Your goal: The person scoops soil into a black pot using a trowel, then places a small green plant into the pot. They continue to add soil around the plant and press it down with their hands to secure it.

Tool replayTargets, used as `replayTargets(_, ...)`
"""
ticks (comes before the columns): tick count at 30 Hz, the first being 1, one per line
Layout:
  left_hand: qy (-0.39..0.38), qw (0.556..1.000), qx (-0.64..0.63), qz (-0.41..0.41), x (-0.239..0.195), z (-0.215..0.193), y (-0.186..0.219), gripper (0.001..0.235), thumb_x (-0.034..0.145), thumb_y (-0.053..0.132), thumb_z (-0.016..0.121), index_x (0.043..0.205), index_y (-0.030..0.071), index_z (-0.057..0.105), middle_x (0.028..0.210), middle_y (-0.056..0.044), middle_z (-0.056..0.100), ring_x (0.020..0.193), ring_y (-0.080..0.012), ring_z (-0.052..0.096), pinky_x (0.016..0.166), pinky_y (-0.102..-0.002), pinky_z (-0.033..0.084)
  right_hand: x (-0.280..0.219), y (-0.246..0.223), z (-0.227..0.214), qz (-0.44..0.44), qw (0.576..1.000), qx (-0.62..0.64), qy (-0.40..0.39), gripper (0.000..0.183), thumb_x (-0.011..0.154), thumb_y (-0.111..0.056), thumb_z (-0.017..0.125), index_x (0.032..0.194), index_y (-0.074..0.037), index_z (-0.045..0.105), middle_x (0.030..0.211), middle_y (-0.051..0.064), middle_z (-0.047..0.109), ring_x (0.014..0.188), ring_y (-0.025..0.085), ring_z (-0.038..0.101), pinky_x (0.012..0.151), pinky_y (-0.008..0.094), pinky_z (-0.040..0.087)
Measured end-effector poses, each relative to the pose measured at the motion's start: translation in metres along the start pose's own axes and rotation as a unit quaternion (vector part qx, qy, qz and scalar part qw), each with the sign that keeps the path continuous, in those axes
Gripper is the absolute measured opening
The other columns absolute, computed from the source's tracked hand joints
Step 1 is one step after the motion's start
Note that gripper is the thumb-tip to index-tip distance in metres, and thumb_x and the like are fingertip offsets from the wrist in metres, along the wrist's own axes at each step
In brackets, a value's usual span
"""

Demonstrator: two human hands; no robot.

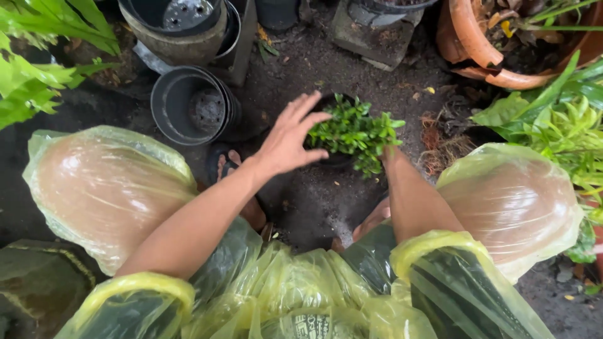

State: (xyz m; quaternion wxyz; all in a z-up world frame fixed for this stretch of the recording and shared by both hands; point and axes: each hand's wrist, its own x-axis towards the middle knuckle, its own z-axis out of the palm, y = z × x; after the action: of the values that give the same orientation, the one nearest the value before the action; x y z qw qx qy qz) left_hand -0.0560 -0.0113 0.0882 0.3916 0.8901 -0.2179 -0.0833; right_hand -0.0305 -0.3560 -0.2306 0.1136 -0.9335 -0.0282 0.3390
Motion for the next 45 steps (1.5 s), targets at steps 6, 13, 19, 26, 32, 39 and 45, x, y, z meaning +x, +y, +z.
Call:
replayTargets(6, -0.015, 0.998, -0.033, 0.059, 0.004, 0.015, 0.008, 0.101, 0.070, 0.041, 0.096, 0.150, 0.008, 0.045, 0.156, -0.017, 0.048, 0.148, -0.0397, 0.041, 0.125, -0.062, 0.022, 0.020, -0.012, 0.010, 0.020, 0.999, 0.029, -0.001, 0.050, 0.075, -0.045, 0.071, 0.114, -0.014, 0.074, 0.107, 0.014, 0.075, 0.110, 0.032, 0.070, 0.098, 0.045, 0.057)
replayTargets(13, 0.047, 0.955, -0.187, -0.224, 0.010, 0.016, 0.002, 0.113, 0.067, 0.006, 0.086, 0.158, -0.002, 0.021, 0.155, -0.033, 0.034, 0.146, -0.0541, 0.035, 0.125, -0.062, 0.027, 0.024, 0.008, 0.018, 0.063, 0.997, 0.052, 0.007, 0.043, 0.064, -0.043, 0.084, 0.101, -0.021, 0.078, 0.093, 0.010, 0.077, 0.099, 0.030, 0.074, 0.089, 0.044, 0.061)
replayTargets(19, -0.127, 0.894, -0.098, -0.419, 0.000, 0.070, -0.072, 0.089, 0.073, 0.030, 0.078, 0.150, 0.022, 0.034, 0.127, -0.020, 0.068, 0.120, -0.0391, 0.067, 0.104, -0.053, 0.054, 0.129, 0.086, 0.113, 0.070, 0.995, 0.070, 0.029, 0.051, 0.057, -0.036, 0.093, 0.102, -0.020, 0.076, 0.096, 0.009, 0.077, 0.100, 0.032, 0.074, 0.090, 0.043, 0.062)
replayTargets(26, -0.038, 0.950, 0.097, -0.293, 0.055, 0.010, -0.058, 0.039, 0.093, 0.022, 0.061, 0.131, 0.033, 0.066, 0.117, -0.012, 0.075, 0.108, -0.0422, 0.072, 0.092, -0.057, 0.059, -0.026, -0.054, -0.055, 0.092, 0.987, 0.134, -0.004, 0.044, 0.082, -0.031, 0.062, 0.115, -0.003, 0.074, 0.111, 0.021, 0.075, 0.114, 0.042, 0.068, 0.100, 0.054, 0.056)
replayTargets(32, 0.047, 0.970, 0.105, -0.214, 0.077, 0.018, -0.064, 0.037, 0.096, 0.015, 0.062, 0.126, 0.035, 0.069, 0.109, -0.008, 0.077, 0.102, -0.0374, 0.074, 0.086, -0.056, 0.061, -0.014, -0.011, -0.019, 0.094, 0.972, 0.216, 0.015, 0.046, 0.089, -0.023, 0.058, 0.126, 0.003, 0.068, 0.113, 0.026, 0.072, 0.114, 0.048, 0.067, 0.095, 0.059, 0.057)
replayTargets(39, 0.138, 0.965, 0.068, -0.214, 0.098, -0.008, -0.015, 0.041, 0.095, 0.004, 0.053, 0.128, 0.026, 0.065, 0.112, -0.011, 0.071, 0.102, -0.0404, 0.066, 0.075, -0.058, 0.052, -0.095, -0.048, -0.090, 0.087, 0.987, 0.131, -0.021, 0.042, 0.086, -0.041, 0.060, 0.069, -0.003, 0.071, 0.073, 0.018, 0.075, 0.087, 0.037, 0.073, 0.085, 0.044, 0.056)
replayTargets(45, 0.093, 0.983, 0.038, 0.155, 0.102, 0.000, 0.079, 0.069, 0.104, 0.056, 0.040, 0.154, 0.008, 0.041, 0.160, -0.023, 0.043, 0.152, -0.0409, 0.038, 0.127, -0.064, 0.029, -0.144, -0.086, -0.136, 0.107, 0.978, 0.167, -0.072, 0.037, 0.105, -0.030, 0.053, 0.129, -0.004, 0.062, 0.108, 0.023, 0.073, 0.090, 0.033, 0.074, 0.087, 0.039, 0.064)
